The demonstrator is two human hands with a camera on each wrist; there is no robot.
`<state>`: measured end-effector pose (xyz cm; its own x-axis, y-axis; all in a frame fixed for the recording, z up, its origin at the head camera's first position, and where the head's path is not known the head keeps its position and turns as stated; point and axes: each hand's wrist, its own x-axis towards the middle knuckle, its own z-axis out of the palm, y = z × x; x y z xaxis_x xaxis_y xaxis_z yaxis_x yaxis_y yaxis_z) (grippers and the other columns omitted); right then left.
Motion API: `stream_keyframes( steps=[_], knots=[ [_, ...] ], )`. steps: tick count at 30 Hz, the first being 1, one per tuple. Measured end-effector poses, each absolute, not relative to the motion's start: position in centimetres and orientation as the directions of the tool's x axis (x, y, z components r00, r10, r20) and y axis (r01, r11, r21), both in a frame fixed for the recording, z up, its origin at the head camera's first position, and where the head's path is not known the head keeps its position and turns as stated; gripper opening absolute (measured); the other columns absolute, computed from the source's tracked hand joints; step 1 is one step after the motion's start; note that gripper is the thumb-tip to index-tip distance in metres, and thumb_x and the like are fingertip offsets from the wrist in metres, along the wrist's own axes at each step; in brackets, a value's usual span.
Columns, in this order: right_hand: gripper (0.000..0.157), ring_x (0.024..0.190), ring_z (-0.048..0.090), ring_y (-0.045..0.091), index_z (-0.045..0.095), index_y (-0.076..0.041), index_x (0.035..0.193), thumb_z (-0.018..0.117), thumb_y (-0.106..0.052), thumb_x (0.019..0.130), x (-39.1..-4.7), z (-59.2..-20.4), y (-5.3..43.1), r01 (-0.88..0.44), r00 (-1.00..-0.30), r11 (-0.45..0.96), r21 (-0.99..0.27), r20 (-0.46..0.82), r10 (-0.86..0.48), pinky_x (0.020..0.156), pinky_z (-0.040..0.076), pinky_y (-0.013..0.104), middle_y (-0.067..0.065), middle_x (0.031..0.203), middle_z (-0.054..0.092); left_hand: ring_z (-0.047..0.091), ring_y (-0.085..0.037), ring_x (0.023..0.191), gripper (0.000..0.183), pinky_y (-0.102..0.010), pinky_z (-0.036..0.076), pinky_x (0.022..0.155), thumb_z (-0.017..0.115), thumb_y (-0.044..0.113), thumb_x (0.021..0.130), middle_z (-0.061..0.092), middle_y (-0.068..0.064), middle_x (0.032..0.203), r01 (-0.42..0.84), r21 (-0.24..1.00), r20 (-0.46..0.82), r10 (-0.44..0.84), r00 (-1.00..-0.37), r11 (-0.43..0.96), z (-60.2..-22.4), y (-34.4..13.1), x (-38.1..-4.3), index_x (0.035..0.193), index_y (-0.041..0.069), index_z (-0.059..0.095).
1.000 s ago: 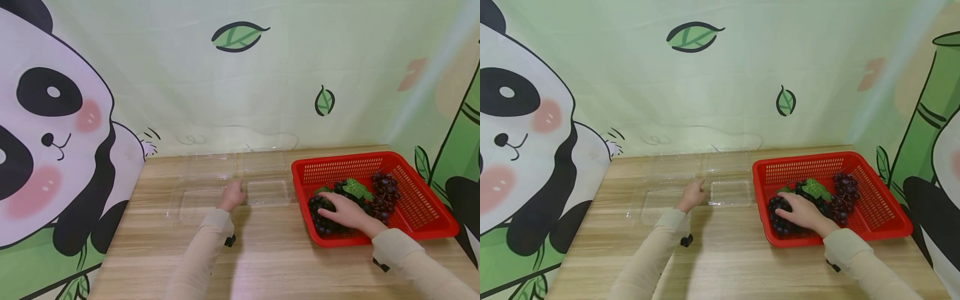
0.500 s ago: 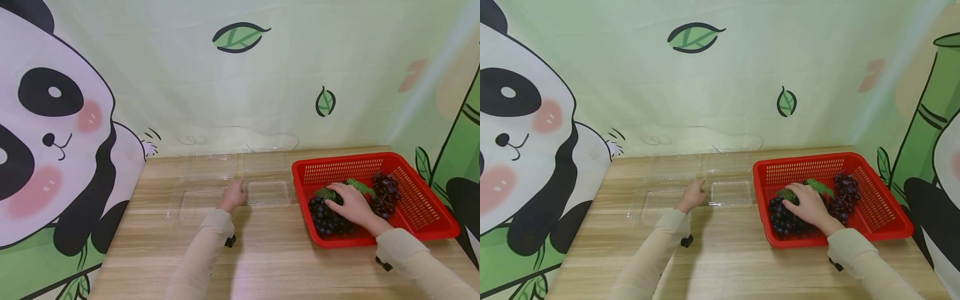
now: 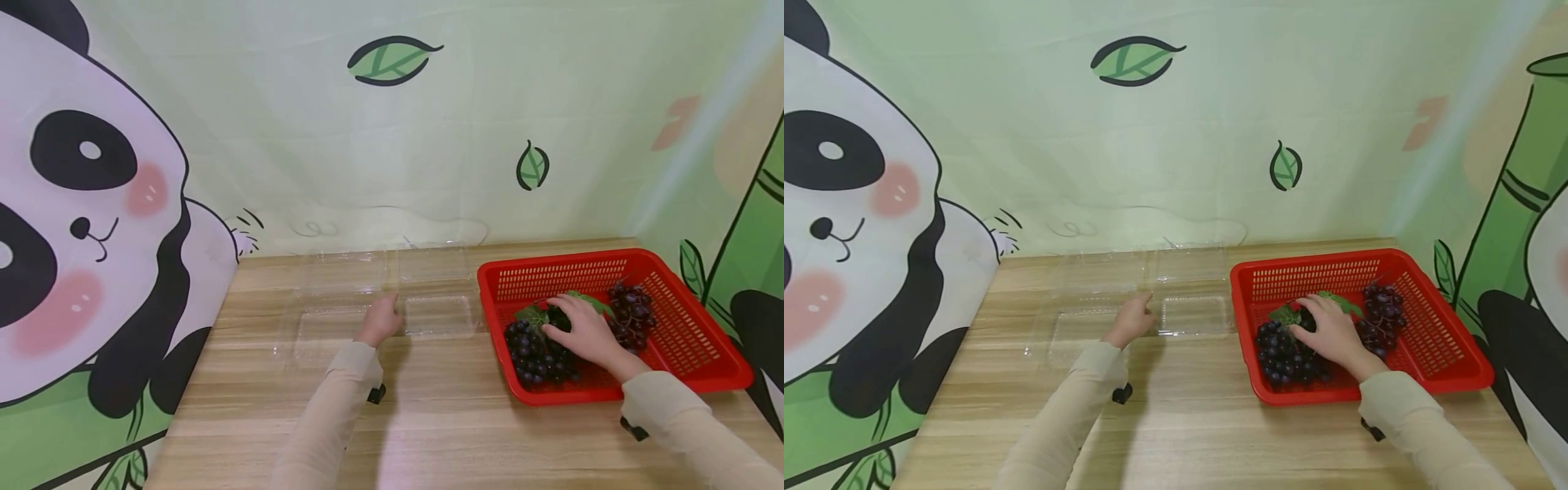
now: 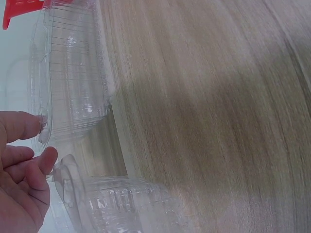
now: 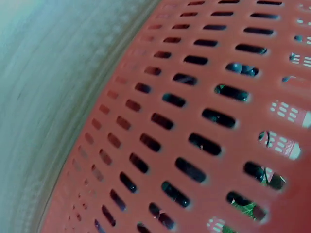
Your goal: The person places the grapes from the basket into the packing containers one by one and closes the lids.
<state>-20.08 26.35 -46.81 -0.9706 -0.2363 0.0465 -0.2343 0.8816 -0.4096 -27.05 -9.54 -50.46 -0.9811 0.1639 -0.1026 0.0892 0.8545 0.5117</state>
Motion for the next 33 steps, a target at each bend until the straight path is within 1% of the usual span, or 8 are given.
stream_keyframes(
  steps=[2,6,12,18,25,28,33],
  knots=[
    [0.059,0.120,0.025,0.047,0.040,-0.001,0.128,0.056,-0.036,0.083,-20.1,-46.8,26.6,-0.223,-0.973,0.887,-0.404,0.042,-0.225,0.087,0.021,0.069,0.029,0.133,0.032,0.047,-0.019,0.072,0.059,-0.032,0.042,0.071,0.057,0.003,0.076,0.060,-0.014,0.103,0.079,0.521,-0.118,0.163,-0.979,0.850,-50.4,-9.5,-27.0,0.132,0.000,0.038],
    [0.063,0.122,0.020,0.049,0.037,0.000,0.129,0.057,-0.036,0.082,-20.2,-46.9,27.1,-0.194,-0.980,0.889,-0.414,0.035,-0.197,0.086,0.018,0.070,0.031,0.134,0.028,0.046,-0.018,0.068,0.059,-0.030,0.041,0.068,0.056,0.003,0.077,0.059,-0.014,0.109,0.054,0.537,-0.154,0.161,-0.975,0.842,-50.4,-9.5,-27.0,0.133,0.001,0.036],
    [0.073,0.122,0.016,0.051,0.029,0.005,0.132,0.059,-0.036,0.081,-20.2,-47.0,27.8,-0.144,-0.987,0.887,-0.438,-0.001,-0.160,0.090,0.019,0.067,0.035,0.135,0.021,0.046,-0.017,0.069,0.060,-0.029,0.042,0.069,0.056,0.003,0.078,0.055,-0.014,0.118,0.050,0.533,-0.158,0.157,-0.975,0.845,-50.3,-9.4,-26.9,0.134,0.002,0.035],
    [0.081,0.121,0.015,0.053,0.019,0.004,0.137,0.059,-0.038,0.080,-20.4,-47.4,28.4,-0.086,-0.990,0.888,-0.451,-0.061,-0.126,0.090,0.020,0.067,0.037,0.137,0.015,0.046,-0.016,0.066,0.059,-0.029,0.042,0.070,0.056,0.003,0.078,0.055,-0.014,0.117,0.053,0.533,-0.155,0.158,-0.975,0.845,-50.1,-9.4,-26.7,0.134,0.002,0.035],
    [0.084,0.116,0.024,0.053,0.014,0.005,0.138,0.059,-0.038,0.080,-20.3,-47.6,28.6,-0.083,-0.989,0.871,-0.484,-0.069,-0.133,0.088,0.027,0.064,0.036,0.136,0.017,0.046,-0.017,0.068,0.060,-0.030,0.042,0.071,0.056,0.003,0.078,0.056,-0.014,0.117,0.052,0.534,-0.154,0.157,-0.976,0.844,-49.9,-9.4,-26.6,0.134,0.002,0.035],
    [0.087,0.116,0.024,0.054,0.010,0.006,0.138,0.057,-0.040,0.081,-20.4,-47.8,28.8,-0.070,-0.986,0.865,-0.496,-0.097,-0.136,0.088,0.028,0.064,0.037,0.136,0.013,0.047,-0.018,0.069,0.060,-0.031,0.043,0.071,0.056,0.003,0.078,0.057,-0.015,0.114,0.052,0.532,-0.152,0.156,-0.976,0.845,-50.0,-9.4,-26.7,0.134,0.002,0.035],
    [0.092,0.118,0.018,0.057,0.003,0.006,0.138,0.056,-0.043,0.081,-20.5,-48.3,29.0,-0.038,-0.981,0.854,-0.519,-0.144,-0.132,0.088,0.026,0.066,0.039,0.137,0.003,0.047,-0.018,0.073,0.060,-0.031,0.042,0.072,0.057,0.003,0.077,0.058,-0.014,0.112,0.056,0.525,-0.144,0.154,-0.978,0.849,-50.1,-9.4,-26.7,0.133,0.002,0.036]
  ],
)
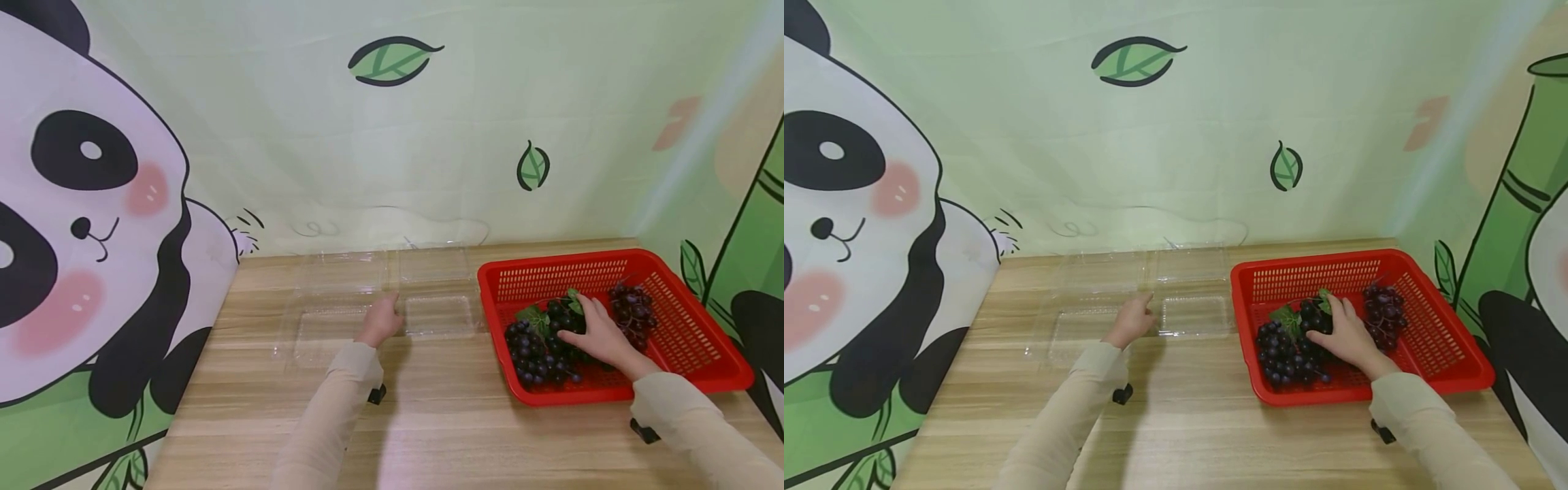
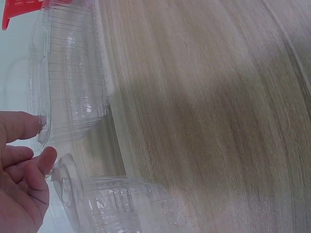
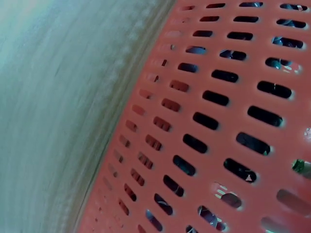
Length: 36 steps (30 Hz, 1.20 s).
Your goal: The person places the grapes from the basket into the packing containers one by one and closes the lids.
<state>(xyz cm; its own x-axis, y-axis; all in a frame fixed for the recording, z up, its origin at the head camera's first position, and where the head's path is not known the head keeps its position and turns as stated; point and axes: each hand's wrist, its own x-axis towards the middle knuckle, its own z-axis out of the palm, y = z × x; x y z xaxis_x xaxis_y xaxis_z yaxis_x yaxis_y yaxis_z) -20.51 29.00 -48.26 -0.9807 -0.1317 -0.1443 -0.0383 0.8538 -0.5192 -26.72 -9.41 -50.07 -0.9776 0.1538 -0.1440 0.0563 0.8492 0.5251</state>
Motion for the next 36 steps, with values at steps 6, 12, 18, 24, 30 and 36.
stream_keyframes(
  steps=[6,12,18,24,30,36],
  knots=[
    [0.097,0.121,0.010,0.056,-0.003,0.004,0.139,0.057,-0.045,0.080,-20.8,-48.7,29.0,-0.011,-0.978,0.837,-0.547,-0.170,-0.124,0.089,0.023,0.067,0.038,0.138,-0.001,0.047,-0.018,0.072,0.060,-0.031,0.042,0.072,0.057,0.003,0.077,0.058,-0.014,0.110,0.054,0.524,-0.147,0.153,-0.977,0.850,-50.1,-9.4,-26.8,0.133,0.001,0.036],
    [0.100,0.123,0.009,0.054,-0.006,0.005,0.138,0.058,-0.044,0.079,-21.0,-48.7,28.9,0.007,-0.974,0.828,-0.561,-0.190,-0.121,0.090,0.020,0.067,0.038,0.138,0.001,0.049,-0.020,0.078,0.059,-0.033,0.043,0.076,0.058,0.004,0.077,0.057,-0.015,0.113,0.068,0.518,-0.128,0.156,-0.979,0.852,-50.1,-9.4,-26.7,0.132,0.001,0.038],
    [0.101,0.122,0.013,0.054,-0.006,0.006,0.138,0.058,-0.045,0.079,-21.2,-48.8,28.8,0.010,-0.975,0.826,-0.564,-0.190,-0.118,0.091,0.022,0.066,0.038,0.138,0.003,0.049,-0.019,0.076,0.061,-0.033,0.044,0.076,0.058,0.003,0.077,0.056,-0.015,0.115,0.065,0.531,-0.133,0.159,-0.978,0.845,-50.0,-9.5,-26.7,0.133,0.002,0.036],
    [0.100,0.123,0.013,0.053,-0.004,0.007,0.138,0.058,-0.044,0.079,-21.3,-49.0,28.9,0.016,-0.977,0.818,-0.575,-0.184,-0.110,0.093,0.020,0.065,0.037,0.138,0.006,0.047,-0.018,0.070,0.060,-0.031,0.043,0.071,0.057,0.003,0.077,0.059,-0.015,0.107,0.074,0.538,-0.130,0.170,-0.977,0.840,-50.1,-9.5,-26.7,0.133,0.002,0.036],
    [0.100,0.124,0.013,0.052,-0.004,0.007,0.138,0.057,-0.047,0.079,-21.6,-49.2,29.0,0.027,-0.978,0.817,-0.576,-0.184,-0.098,0.094,0.020,0.064,0.036,0.139,0.006,0.046,-0.017,0.068,0.059,-0.031,0.042,0.070,0.057,0.002,0.076,0.059,-0.012,0.099,0.095,0.529,-0.108,0.178,-0.978,0.843,-50.2,-9.5,-26.7,0.132,0.001,0.037],
    [0.102,0.124,0.013,0.052,-0.004,0.007,0.138,0.058,-0.048,0.078,-21.8,-49.0,28.8,0.031,-0.976,0.819,-0.573,-0.194,-0.100,0.094,0.020,0.064,0.036,0.140,0.005,0.046,-0.017,0.067,0.057,-0.030,0.043,0.069,0.057,0.002,0.077,0.059,-0.014,0.104,0.091,0.536,-0.119,0.182,-0.976,0.839,-50.1,-9.5,-26.6,0.131,0.001,0.039]
  ],
)
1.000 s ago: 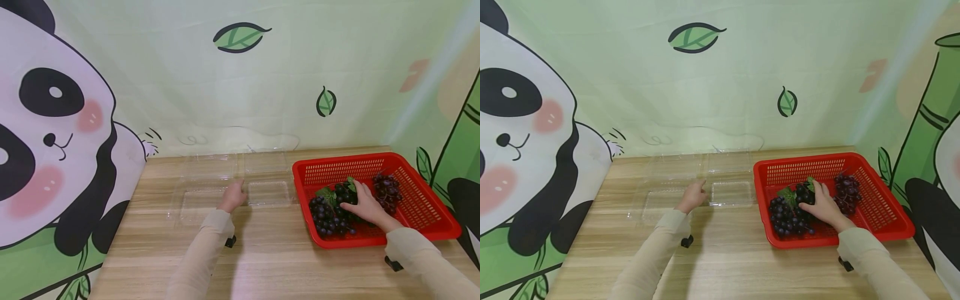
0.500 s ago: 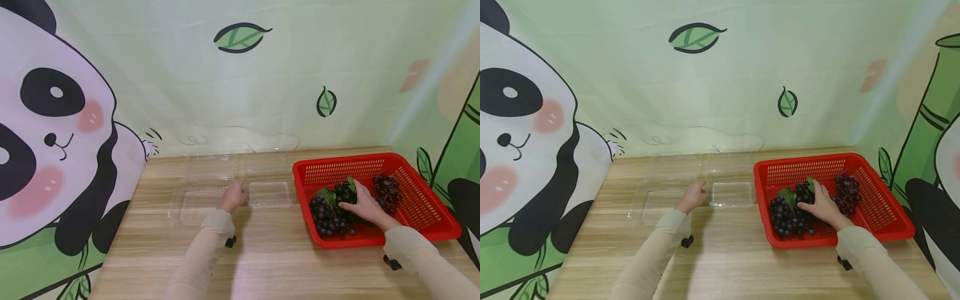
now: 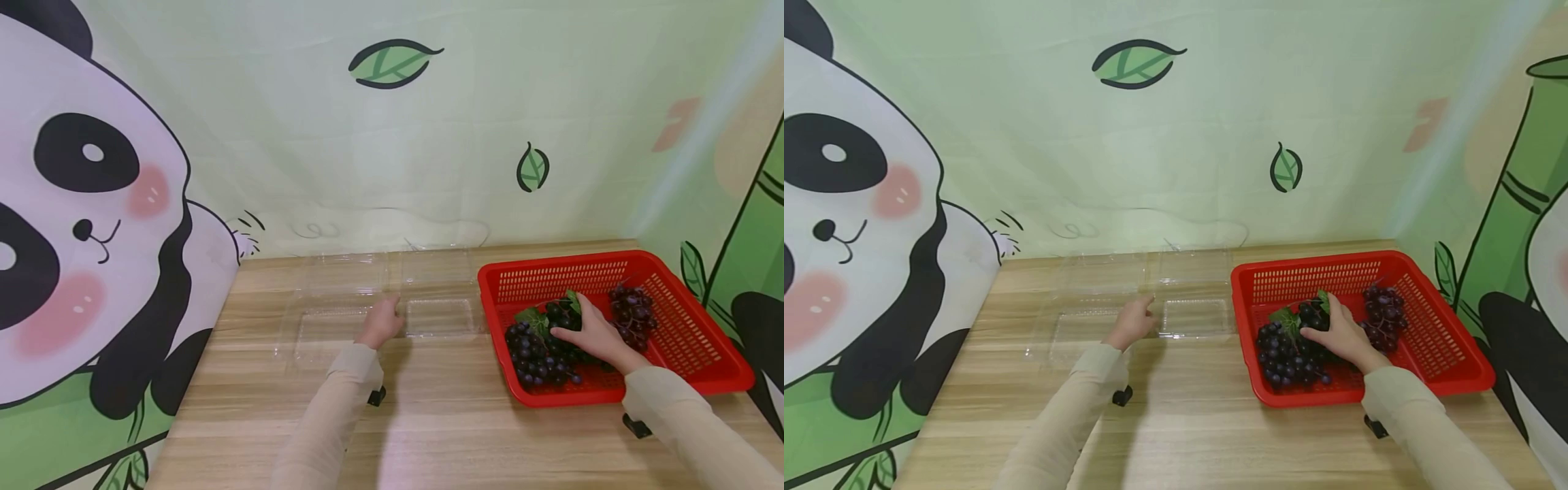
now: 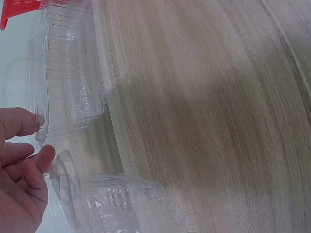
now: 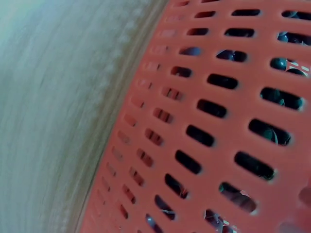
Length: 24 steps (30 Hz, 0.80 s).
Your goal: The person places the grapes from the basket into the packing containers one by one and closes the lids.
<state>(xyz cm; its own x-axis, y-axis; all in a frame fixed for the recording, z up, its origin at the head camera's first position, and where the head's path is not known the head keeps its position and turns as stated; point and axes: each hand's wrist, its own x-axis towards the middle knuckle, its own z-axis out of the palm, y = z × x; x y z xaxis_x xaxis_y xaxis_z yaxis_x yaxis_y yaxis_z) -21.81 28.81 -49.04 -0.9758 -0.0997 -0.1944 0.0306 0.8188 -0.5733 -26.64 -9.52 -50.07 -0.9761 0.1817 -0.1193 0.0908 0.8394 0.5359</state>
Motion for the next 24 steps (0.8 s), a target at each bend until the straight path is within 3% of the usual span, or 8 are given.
stream_keyframes(
  steps=[4,6,10,18,24],
  knots=[
    [0.107,0.123,0.013,0.053,-0.008,0.006,0.137,0.060,-0.049,0.076,-21.93,-49.06,28.68,0.043,-0.969,0.822,-0.567,-0.224,-0.104,0.092,0.021,0.065,0.036,0.140,0.002,0.043,-0.015,0.061,0.056,-0.028,0.041,0.064,0.056,0.002,0.076,0.060,-0.013,0.103,0.083,0.540,-0.126,0.178,-0.976,0.838,-50.06,-9.50,-26.65,0.130,0.001,0.041],
    [0.109,0.122,0.012,0.054,-0.010,0.005,0.138,0.061,-0.049,0.075,-21.99,-49.17,28.64,0.046,-0.966,0.823,-0.566,-0.236,-0.109,0.091,0.022,0.065,0.037,0.139,0.002,0.039,-0.013,0.054,0.056,-0.026,0.039,0.060,0.056,0.002,0.075,0.060,-0.010,0.087,0.092,0.529,-0.119,0.180,-0.976,0.844,-50.11,-9.50,-26.69,0.129,0.001,0.042],
    [0.113,0.122,0.011,0.055,-0.014,0.003,0.137,0.063,-0.049,0.073,-22.05,-49.40,28.63,0.038,-0.961,0.826,-0.562,-0.246,-0.123,0.090,0.023,0.066,0.038,0.139,0.001,0.032,-0.011,0.049,0.054,-0.025,0.035,0.057,0.055,0.002,0.074,0.046,-0.002,0.064,0.112,0.499,-0.100,0.186,-0.977,0.859,-50.21,-9.51,-26.78,0.127,0.000,0.045],
    [0.118,0.121,0.013,0.056,-0.017,0.003,0.137,0.065,-0.051,0.070,-21.97,-49.48,28.55,0.027,-0.959,0.836,-0.548,-0.251,-0.134,0.091,0.023,0.065,0.037,0.139,0.001,0.031,-0.012,0.051,0.054,-0.025,0.034,0.058,0.055,0.002,0.073,0.050,-0.004,0.072,0.131,0.478,-0.082,0.192,-0.978,0.868,-50.32,-9.51,-26.85,0.126,0.000,0.046],
    [0.118,0.120,0.014,0.056,-0.017,0.003,0.137,0.065,-0.052,0.070,-22.03,-49.52,28.49,0.032,-0.959,0.837,-0.546,-0.253,-0.128,0.091,0.023,0.066,0.038,0.139,0.002,0.032,-0.013,0.053,0.055,-0.025,0.034,0.056,0.057,0.003,0.073,0.046,-0.003,0.066,0.128,0.485,-0.092,0.196,-0.976,0.865,-50.25,-9.54,-26.85,0.127,-0.001,0.045]
  ],
)
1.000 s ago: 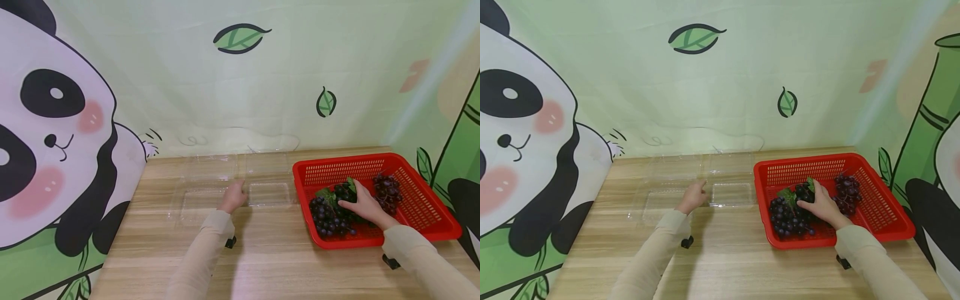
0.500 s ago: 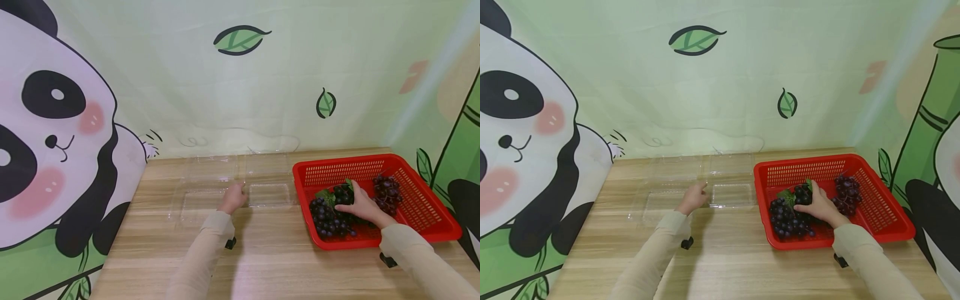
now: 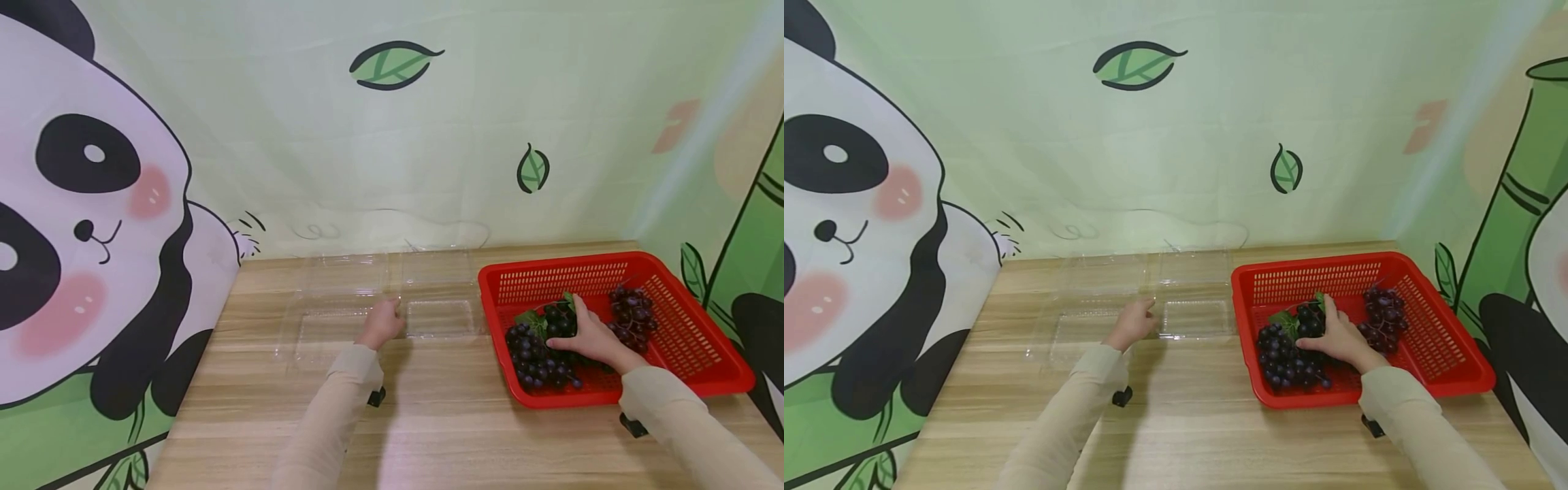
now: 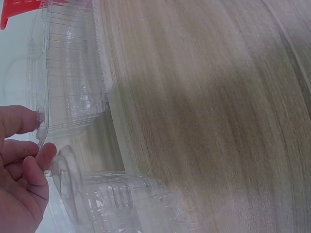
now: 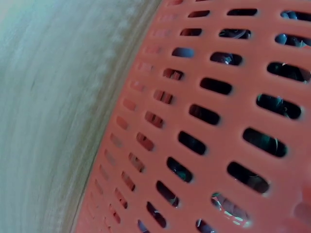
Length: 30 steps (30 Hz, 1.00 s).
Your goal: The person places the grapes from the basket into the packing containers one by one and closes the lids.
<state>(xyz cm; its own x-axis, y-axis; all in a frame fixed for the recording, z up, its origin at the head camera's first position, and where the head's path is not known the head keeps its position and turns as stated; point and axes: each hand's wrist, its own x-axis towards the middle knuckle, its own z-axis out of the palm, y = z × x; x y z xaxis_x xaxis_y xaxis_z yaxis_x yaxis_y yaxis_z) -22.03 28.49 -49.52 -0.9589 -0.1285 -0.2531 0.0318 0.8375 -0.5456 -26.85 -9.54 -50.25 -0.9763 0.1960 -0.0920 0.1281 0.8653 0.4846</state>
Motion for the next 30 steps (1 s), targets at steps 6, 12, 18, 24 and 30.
stream_keyframes(
  steps=[6,12,18,24,30],
  knots=[
    [0.118,0.117,0.020,0.057,-0.017,0.001,0.137,0.064,-0.053,0.070,-21.93,-49.40,28.50,0.043,-0.957,0.852,-0.521,-0.266,-0.115,0.088,0.028,0.064,0.040,0.137,0.007,0.032,-0.010,0.049,0.056,-0.023,0.033,0.051,0.057,0.002,0.073,0.054,-0.007,0.072,0.123,0.506,-0.104,0.202,-0.974,0.854,-50.29,-9.55,-26.84,0.127,-0.002,0.044],
    [0.120,0.112,0.026,0.057,-0.017,0.000,0.137,0.062,-0.058,0.068,-21.81,-49.16,28.44,0.060,-0.954,0.864,-0.500,-0.284,-0.098,0.085,0.031,0.064,0.043,0.134,0.010,0.026,-0.010,0.047,0.056,-0.022,0.028,0.048,0.056,0.002,0.073,0.042,-0.001,0.060,0.127,0.509,-0.100,0.204,-0.974,0.852,-50.35,-9.57,-26.86,0.127,-0.002,0.044],
    [0.118,0.116,0.022,0.056,-0.013,0.002,0.138,0.063,-0.057,0.069,-21.82,-49.28,28.66,0.059,-0.958,0.852,-0.520,-0.269,-0.098,0.088,0.028,0.064,0.042,0.135,0.011,0.026,-0.009,0.045,0.057,-0.022,0.028,0.047,0.056,0.002,0.072,0.036,0.002,0.056,0.117,0.515,-0.104,0.198,-0.975,0.849,-50.45,-9.62,-26.79,0.128,-0.001,0.043],
    [0.118,0.116,0.024,0.055,-0.009,0.003,0.138,0.063,-0.057,0.068,-22.03,-49.31,28.94,0.075,-0.958,0.844,-0.531,-0.272,-0.086,0.088,0.029,0.064,0.042,0.135,0.013,0.028,-0.009,0.045,0.057,-0.021,0.029,0.046,0.056,0.003,0.073,0.037,0.002,0.056,0.106,0.523,-0.116,0.193,-0.974,0.846,-50.41,-9.59,-26.76,0.128,-0.001,0.043],
    [0.116,0.117,0.026,0.053,-0.006,0.004,0.139,0.064,-0.056,0.068,-22.18,-49.22,29.25,0.081,-0.958,0.827,-0.556,-0.271,-0.089,0.089,0.030,0.062,0.040,0.135,0.015,0.028,-0.010,0.048,0.056,-0.022,0.029,0.049,0.057,0.003,0.072,0.036,0.002,0.057,0.125,0.504,-0.095,0.199,-0.975,0.855,-50.35,-9.54,-26.83,0.126,-0.002,0.045]
  ],
)
